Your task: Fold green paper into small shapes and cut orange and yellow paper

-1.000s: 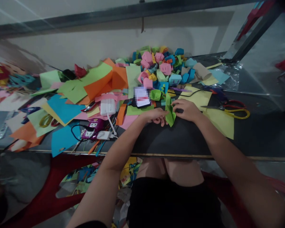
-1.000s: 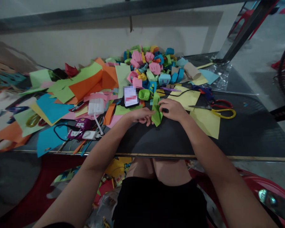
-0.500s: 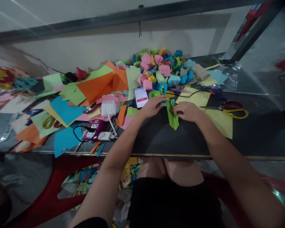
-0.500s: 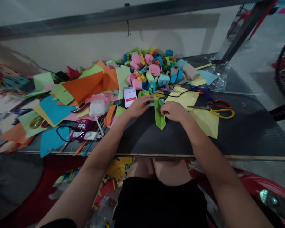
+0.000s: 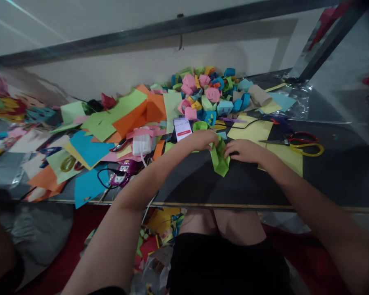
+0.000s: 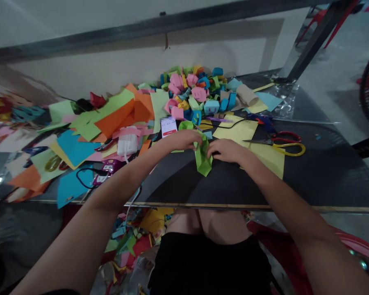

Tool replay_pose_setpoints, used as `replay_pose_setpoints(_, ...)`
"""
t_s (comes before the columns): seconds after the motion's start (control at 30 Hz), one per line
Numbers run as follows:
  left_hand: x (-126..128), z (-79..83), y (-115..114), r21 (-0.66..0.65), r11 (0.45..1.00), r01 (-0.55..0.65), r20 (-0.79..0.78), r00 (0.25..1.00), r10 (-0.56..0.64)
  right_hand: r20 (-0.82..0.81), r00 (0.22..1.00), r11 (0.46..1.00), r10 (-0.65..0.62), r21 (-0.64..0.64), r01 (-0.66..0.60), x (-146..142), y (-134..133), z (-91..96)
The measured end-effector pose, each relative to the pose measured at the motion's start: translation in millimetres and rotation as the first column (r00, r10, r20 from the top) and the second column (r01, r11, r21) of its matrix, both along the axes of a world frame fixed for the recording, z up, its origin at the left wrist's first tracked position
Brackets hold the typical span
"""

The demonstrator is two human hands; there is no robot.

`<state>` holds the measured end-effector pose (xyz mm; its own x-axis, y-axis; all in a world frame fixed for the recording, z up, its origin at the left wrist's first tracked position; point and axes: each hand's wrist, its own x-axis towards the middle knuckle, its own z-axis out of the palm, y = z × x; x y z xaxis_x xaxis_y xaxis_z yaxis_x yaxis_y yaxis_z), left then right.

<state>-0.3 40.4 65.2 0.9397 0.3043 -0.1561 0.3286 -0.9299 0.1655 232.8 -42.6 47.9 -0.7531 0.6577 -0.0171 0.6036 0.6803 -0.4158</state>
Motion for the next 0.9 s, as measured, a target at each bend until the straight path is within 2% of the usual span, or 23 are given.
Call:
replay_pose_setpoints(0.2,-16,-5.6,-21,0.09,0.996,0.009,0.101,0.995,-0.018,-0.063,0.995,0.997,-0.074,-0.029,0.073,4,-4,-1.6)
replay_pose_setpoints(0.33,-29,-12.7,-37,0.116,0.993,0.0,0.193,0.981,-0.022,-0.063,0.998,0.998,0.009,-0.066,-0.013,3,-4,1.9)
replay_pose_setpoints(0.5,-39,-18.9,-49,0.0,1.0,0.003,0.206,0.978,-0.003,-0.016,0.999,0.997,0.037,-0.065,-0.038,2,-6,6.1)
replay_pose_setpoints(0.67,-34,-15.5,-55,-0.059,0.998,0.009,0.151,0.989,0.0,0.078,0.996,0.999,0.037,-0.03,-0.035,-6,-6,11.5)
replay_pose_setpoints(0.77,-29,-12.8,-61,-0.068,0.997,-0.047,0.118,0.992,0.055,0.101,0.993,0.997,0.059,-0.047,-0.054,-10,-7,13.0)
replay_pose_setpoints(0.9,-27,-14.8,-65,-0.064,0.989,-0.135,0.137,0.98,0.142,0.098,0.995,0.999,0.028,-0.034,-0.025,-10,-12,13.9)
